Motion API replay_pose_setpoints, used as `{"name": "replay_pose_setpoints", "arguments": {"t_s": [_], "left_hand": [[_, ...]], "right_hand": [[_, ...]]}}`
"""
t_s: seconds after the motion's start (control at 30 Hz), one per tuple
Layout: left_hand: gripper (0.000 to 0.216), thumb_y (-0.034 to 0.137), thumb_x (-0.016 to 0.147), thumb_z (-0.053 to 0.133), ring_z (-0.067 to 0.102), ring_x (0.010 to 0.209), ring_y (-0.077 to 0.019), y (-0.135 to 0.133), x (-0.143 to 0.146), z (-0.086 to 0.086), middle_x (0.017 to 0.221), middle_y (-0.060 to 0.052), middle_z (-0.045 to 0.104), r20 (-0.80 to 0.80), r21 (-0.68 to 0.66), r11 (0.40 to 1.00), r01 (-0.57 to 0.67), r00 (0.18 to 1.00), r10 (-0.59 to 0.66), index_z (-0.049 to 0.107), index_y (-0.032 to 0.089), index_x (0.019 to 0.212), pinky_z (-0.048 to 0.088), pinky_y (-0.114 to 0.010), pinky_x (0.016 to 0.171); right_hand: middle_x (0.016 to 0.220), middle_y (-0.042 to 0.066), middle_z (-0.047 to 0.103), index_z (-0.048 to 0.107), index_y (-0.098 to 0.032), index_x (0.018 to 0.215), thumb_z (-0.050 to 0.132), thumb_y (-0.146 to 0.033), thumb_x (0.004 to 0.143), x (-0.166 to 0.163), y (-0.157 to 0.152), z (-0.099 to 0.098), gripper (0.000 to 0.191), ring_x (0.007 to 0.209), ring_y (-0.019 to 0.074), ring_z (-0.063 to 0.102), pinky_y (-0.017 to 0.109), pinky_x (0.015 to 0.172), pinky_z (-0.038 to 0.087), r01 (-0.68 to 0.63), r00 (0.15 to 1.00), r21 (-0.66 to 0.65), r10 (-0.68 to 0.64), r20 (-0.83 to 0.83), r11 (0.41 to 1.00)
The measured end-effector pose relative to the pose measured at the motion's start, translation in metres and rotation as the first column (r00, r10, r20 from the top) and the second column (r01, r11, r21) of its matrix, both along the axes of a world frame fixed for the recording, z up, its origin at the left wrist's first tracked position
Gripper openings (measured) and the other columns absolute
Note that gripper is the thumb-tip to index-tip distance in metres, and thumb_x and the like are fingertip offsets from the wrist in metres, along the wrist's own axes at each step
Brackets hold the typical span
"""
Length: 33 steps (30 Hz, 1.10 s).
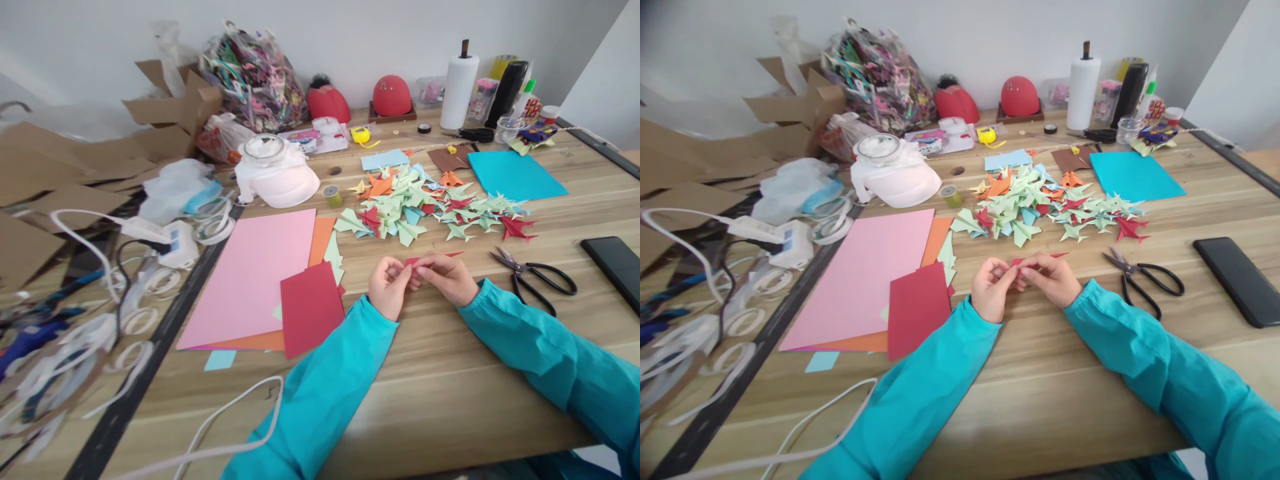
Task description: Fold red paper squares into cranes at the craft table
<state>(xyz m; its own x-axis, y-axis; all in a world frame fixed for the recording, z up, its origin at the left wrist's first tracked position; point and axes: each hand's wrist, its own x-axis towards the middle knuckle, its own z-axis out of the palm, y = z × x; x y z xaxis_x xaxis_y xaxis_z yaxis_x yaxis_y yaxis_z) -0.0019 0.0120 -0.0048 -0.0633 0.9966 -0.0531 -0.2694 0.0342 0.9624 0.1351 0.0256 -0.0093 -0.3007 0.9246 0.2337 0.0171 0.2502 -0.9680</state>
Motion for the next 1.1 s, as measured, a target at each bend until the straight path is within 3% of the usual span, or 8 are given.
{"name": "replay_pose_setpoints", "arguments": {"t_s": [0.13, 0.27, 0.6, 0.77, 1.1], "left_hand": [[0.025, 0.037, 0.068, 0.065, 0.059, 0.050, -0.0131, -0.001, -0.005, 0.002, 0.059, 0.000, 0.062, -0.041, 0.057, 0.993, 0.100, 0.994, -0.098, 0.055, 0.017, 0.080, 0.050, -0.025, 0.048], [0.017, 0.029, 0.066, 0.068, 0.061, 0.066, -0.0147, 0.002, -0.012, 0.005, 0.076, -0.005, 0.064, -0.215, 0.175, 0.969, 0.173, 0.967, -0.134, 0.067, 0.017, 0.079, 0.051, -0.027, 0.063], [0.007, 0.022, 0.069, 0.065, 0.060, 0.075, -0.0162, 0.008, -0.016, -0.002, 0.078, -0.006, 0.065, -0.407, 0.358, 0.911, 0.204, 0.913, -0.044, 0.071, 0.021, 0.073, 0.050, -0.029, 0.068], [0.008, 0.020, 0.069, 0.066, 0.060, 0.077, -0.0163, 0.007, -0.016, -0.003, 0.081, -0.006, 0.065, -0.371, 0.333, 0.929, 0.164, 0.928, -0.031, 0.071, 0.021, 0.074, 0.050, -0.028, 0.069], [0.007, 0.024, 0.069, 0.065, 0.060, 0.067, -0.0135, 0.006, -0.013, -0.005, 0.075, -0.004, 0.064, -0.309, 0.201, 0.964, 0.176, 0.945, -0.108, 0.067, 0.018, 0.072, 0.049, -0.025, 0.063]], "right_hand": [[0.068, 0.003, 0.065, 0.066, -0.016, 0.076, 0.069, -0.037, 0.068, 0.000, 0.002, 0.003, 0.023, 0.062, 0.0130, 0.058, 0.028, 0.060, 0.049, 0.073, 0.990, -0.151, -0.091, -0.112, 0.986], [0.069, 0.003, 0.068, 0.067, -0.017, 0.070, 0.075, -0.036, 0.060, 0.002, 0.005, 0.004, 0.022, 0.056, 0.0120, 0.058, 0.028, 0.057, 0.050, 0.106, 0.972, -0.255, -0.153, -0.175, 0.961], [0.065, 0.002, 0.068, 0.068, -0.018, 0.071, 0.077, -0.036, 0.057, 0.002, 0.007, 0.002, 0.024, 0.054, 0.0118, 0.058, 0.028, 0.056, 0.052, 0.066, 0.974, -0.278, -0.123, -0.193, 0.958], [0.064, 0.001, 0.067, 0.069, -0.018, 0.083, 0.069, -0.036, 0.068, 0.002, 0.008, 0.003, 0.023, 0.053, 0.0101, 0.058, 0.025, 0.054, 0.051, 0.019, 0.979, -0.238, -0.067, -0.195, 0.971], [0.066, 0.002, 0.069, 0.069, -0.018, 0.076, 0.075, -0.031, 0.062, 0.002, 0.007, 0.002, 0.019, 0.054, 0.0105, 0.061, 0.025, 0.056, 0.053, 0.016, 0.973, -0.259, -0.075, -0.219, 0.966]]}}
